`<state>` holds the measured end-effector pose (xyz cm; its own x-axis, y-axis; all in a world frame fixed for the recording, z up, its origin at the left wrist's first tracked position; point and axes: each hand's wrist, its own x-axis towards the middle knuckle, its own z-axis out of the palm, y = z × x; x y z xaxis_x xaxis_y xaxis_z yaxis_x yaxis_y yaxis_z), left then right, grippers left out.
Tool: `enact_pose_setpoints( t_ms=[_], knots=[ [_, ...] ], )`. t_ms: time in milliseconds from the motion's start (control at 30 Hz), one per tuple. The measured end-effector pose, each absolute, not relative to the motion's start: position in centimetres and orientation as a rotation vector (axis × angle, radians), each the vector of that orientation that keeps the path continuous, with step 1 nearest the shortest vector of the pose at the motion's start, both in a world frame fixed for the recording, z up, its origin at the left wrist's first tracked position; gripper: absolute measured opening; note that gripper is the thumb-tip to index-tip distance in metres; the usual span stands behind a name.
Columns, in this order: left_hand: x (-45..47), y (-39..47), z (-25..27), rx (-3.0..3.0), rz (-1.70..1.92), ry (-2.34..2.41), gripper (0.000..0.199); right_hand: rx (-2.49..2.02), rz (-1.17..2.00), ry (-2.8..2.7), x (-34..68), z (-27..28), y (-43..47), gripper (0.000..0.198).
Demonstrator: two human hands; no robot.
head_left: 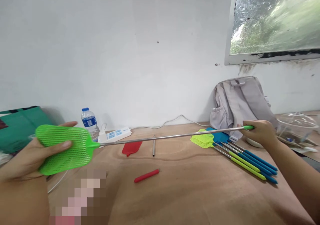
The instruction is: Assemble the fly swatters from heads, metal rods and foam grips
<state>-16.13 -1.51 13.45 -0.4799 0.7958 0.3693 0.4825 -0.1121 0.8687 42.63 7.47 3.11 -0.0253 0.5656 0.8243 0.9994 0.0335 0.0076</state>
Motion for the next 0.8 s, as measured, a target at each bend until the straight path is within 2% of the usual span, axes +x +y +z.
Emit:
enact_pose_setpoints(
  t_ms=[100,233,367,600,800],
  knots=[
    [-14.6,-1.3,14.6,1.219,1.523,1.627,0.093,-1.613,-0.843,-1.601,41.6,3.6,7.4,0.037],
    [-13.1,-1.4,15.4,1.217,1.552,1.561,0.095,-1.652,-0.843,-1.548,42.2,3.8,7.4,0.038],
    [-11.6,-1.1,14.8,1.269,1.560,1.457,0.081,-1.680,-0.787,-1.588,42.0,3.9,7.4,0.039],
    [-7.5,0.6,13.0,1.488,1.327,1.158,0.055,-1.595,-0.720,-1.799,38.5,3.9,8.0,0.041],
    [-6.3,0.8,12.6,1.524,1.377,1.110,0.052,-1.686,-0.669,-1.652,38.7,4.6,7.5,0.042]
  ],
)
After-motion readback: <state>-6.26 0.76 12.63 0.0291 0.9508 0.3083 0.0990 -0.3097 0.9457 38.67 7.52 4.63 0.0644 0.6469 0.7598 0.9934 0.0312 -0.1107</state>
